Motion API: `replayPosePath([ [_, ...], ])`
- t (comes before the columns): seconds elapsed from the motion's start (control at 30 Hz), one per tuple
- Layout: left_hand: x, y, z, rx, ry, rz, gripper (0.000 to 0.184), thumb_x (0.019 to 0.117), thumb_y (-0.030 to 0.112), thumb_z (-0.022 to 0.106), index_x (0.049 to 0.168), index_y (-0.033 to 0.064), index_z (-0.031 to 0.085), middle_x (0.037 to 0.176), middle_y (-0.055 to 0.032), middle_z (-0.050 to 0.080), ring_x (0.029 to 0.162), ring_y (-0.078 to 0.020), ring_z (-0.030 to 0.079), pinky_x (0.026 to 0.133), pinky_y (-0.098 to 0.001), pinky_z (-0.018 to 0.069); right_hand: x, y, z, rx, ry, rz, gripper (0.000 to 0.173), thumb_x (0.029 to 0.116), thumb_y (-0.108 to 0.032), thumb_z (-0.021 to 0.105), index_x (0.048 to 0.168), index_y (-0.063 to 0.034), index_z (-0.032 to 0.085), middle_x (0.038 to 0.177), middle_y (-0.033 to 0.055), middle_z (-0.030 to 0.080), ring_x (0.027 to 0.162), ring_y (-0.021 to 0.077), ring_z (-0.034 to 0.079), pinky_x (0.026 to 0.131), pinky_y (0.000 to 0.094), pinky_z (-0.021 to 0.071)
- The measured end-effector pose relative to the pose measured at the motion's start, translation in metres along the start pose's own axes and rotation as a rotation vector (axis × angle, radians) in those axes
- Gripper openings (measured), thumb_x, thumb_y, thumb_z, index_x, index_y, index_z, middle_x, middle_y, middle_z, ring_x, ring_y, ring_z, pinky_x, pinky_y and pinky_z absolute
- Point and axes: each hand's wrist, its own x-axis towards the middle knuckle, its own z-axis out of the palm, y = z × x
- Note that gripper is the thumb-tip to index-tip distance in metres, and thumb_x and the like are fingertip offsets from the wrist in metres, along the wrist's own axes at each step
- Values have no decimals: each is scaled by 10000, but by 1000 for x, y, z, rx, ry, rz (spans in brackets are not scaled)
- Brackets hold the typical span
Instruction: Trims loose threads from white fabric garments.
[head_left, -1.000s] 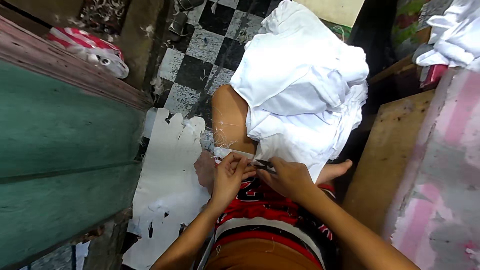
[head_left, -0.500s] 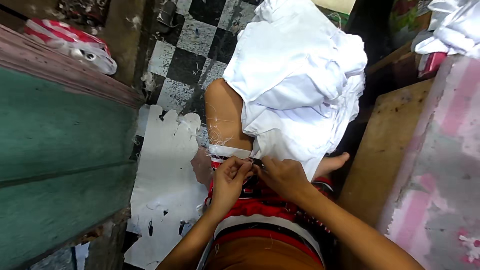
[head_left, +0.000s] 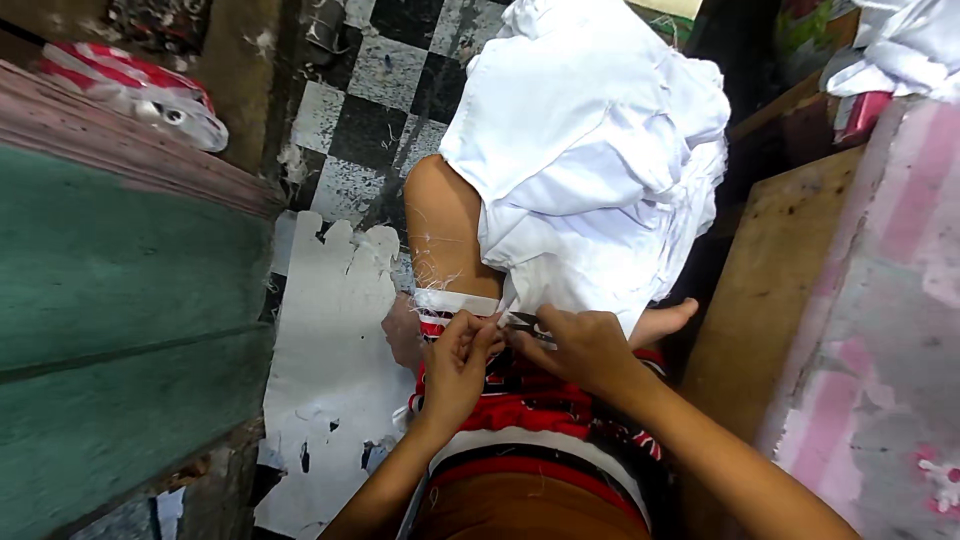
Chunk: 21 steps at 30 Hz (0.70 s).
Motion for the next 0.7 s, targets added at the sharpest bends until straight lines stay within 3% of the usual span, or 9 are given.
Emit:
replayPosePath([
  [0.23, -1, 4, -6, 32, -76, -17, 92, 1026, 47, 551, 1013, -24, 610, 1079, -101, 747, 951, -131, 757, 849, -299, 637, 8, 1, 12, -36, 59, -34, 346, 984, -272, 576, 739, -42, 658, 494, 73, 519, 396, 226, 536, 367, 346, 358],
  [0.33, 7, 2, -28, 465, 62, 98, 229, 1021, 158, 563, 927, -25, 663, 1116, -130, 745, 888, -155, 752, 764, -326, 620, 5, 8, 10, 11, 78, 7, 380, 998, -320, 541, 776, -34, 656, 535, 72, 558, 438, 226, 572, 389, 364, 395],
  [0.4, 14, 0, -51, 846, 230, 178, 338, 1014, 246, 580, 893, -39, 716, 1302, -218, 667, 1100, -342, 696, 883, -512, 556, -1, 16, 11, 64, 133, -1, 431, 987, -411, 540, 807, -37, 655, 575, 62, 588, 467, 198, 567, 421, 346, 398],
  [0.43, 17, -2, -62, 966, 268, 207, 346, 1014, 265, 582, 981, -55, 709, 1450, -306, 526, 1287, -488, 553, 1016, -631, 457, -3, 18, 12, 86, 161, -7, 464, 965, -461, 559, 812, -33, 656, 591, 64, 600, 481, 190, 566, 439, 338, 401],
  [0.47, 20, -2, -70, 1031, 269, 227, 352, 1002, 256, 594, 1158, -50, 670, 1572, -378, 307, 1438, -599, 300, 1124, -713, 292, -5, 18, 14, 109, 171, 0, 488, 937, -496, 586, 821, -27, 657, 610, 68, 612, 500, 186, 573, 457, 335, 413],
  [0.5, 22, -3, -74, 1070, 256, 244, 440, 971, 244, 620, 1322, -19, 602, 1624, -401, 121, 1478, -644, 103, 1150, -748, 182, -8, 17, 17, 140, 158, 15, 496, 916, -505, 616, 838, -17, 656, 634, 74, 622, 520, 188, 586, 471, 337, 433],
  [0.53, 22, -4, -73, 1071, 238, 258, 515, 930, 222, 667, 1389, 11, 568, 1640, -388, 59, 1484, -647, 30, 1151, -759, 156, -12, 16, 21, 176, 131, 28, 493, 900, -493, 650, 860, -2, 654, 658, 87, 634, 535, 200, 606, 474, 349, 458],
  [0.6, 19, -8, -59, 990, 167, 290, 510, 866, 207, 776, 1328, 34, 648, 1615, -357, 231, 1463, -638, 154, 1105, -768, 238, -16, 11, 31, 223, 97, 22, 463, 866, -438, 723, 888, 18, 644, 689, 107, 646, 533, 211, 623, 456, 353, 485],
  [0.7, 18, -26, -31, 937, 46, 359, 314, 849, 302, 782, 1097, 109, 778, 1433, -248, 536, 1282, -549, 432, 953, -693, 347, -16, 3, 45, 216, 115, -32, 358, 844, -303, 779, 920, 22, 648, 746, 130, 682, 529, 228, 648, 441, 355, 507],
])
